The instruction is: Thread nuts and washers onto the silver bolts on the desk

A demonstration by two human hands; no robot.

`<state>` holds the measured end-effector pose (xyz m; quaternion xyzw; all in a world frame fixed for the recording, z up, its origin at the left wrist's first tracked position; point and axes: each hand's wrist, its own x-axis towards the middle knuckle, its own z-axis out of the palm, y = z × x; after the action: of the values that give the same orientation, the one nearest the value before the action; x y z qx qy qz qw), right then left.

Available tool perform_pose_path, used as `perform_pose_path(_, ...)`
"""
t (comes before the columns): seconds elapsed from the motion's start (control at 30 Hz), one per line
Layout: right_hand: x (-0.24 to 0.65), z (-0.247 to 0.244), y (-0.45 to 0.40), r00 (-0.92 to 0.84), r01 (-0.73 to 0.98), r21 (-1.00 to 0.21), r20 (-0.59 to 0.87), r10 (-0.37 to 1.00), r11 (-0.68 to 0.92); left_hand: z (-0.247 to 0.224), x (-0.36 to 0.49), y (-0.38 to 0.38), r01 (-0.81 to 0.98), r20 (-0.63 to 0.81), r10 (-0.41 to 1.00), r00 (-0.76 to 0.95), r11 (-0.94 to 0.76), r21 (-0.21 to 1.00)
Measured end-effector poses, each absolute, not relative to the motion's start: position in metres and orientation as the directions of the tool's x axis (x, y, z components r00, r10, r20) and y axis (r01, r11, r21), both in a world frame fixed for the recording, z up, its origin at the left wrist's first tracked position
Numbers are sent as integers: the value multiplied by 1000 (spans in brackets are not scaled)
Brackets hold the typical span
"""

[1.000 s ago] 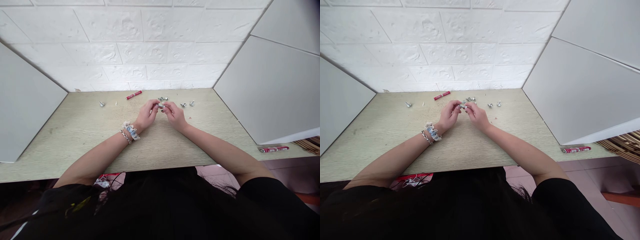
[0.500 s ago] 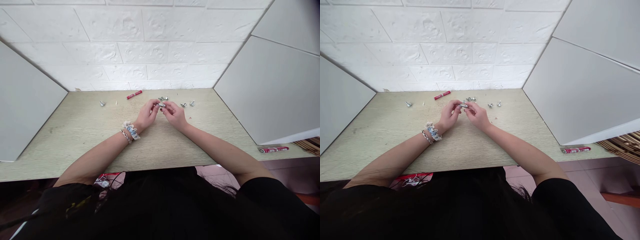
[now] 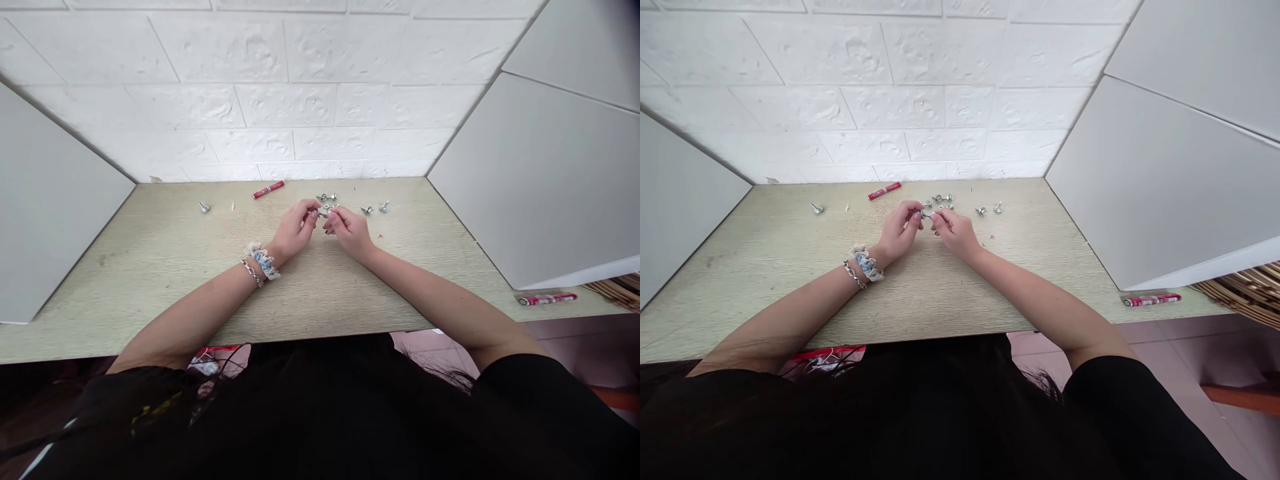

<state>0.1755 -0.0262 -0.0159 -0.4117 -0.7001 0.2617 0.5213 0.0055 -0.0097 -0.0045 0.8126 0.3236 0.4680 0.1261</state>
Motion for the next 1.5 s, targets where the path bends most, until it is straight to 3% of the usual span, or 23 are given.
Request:
perform_pose_path(0.47,175,-15,-28,-136,100,-903,403,905,417,-4,7,-12,392,729,589,349,-798,457)
perform_pose_path(1.1,173,-15,-27,-157,332,-737,572,805,589,-5,6,-10,385,704,620,345,-778,497)
perform_pose_path(1.5,173,-10,-31,-242,428,-663,570,785,614,-5,8,-8,444,708,633,313,-757,480)
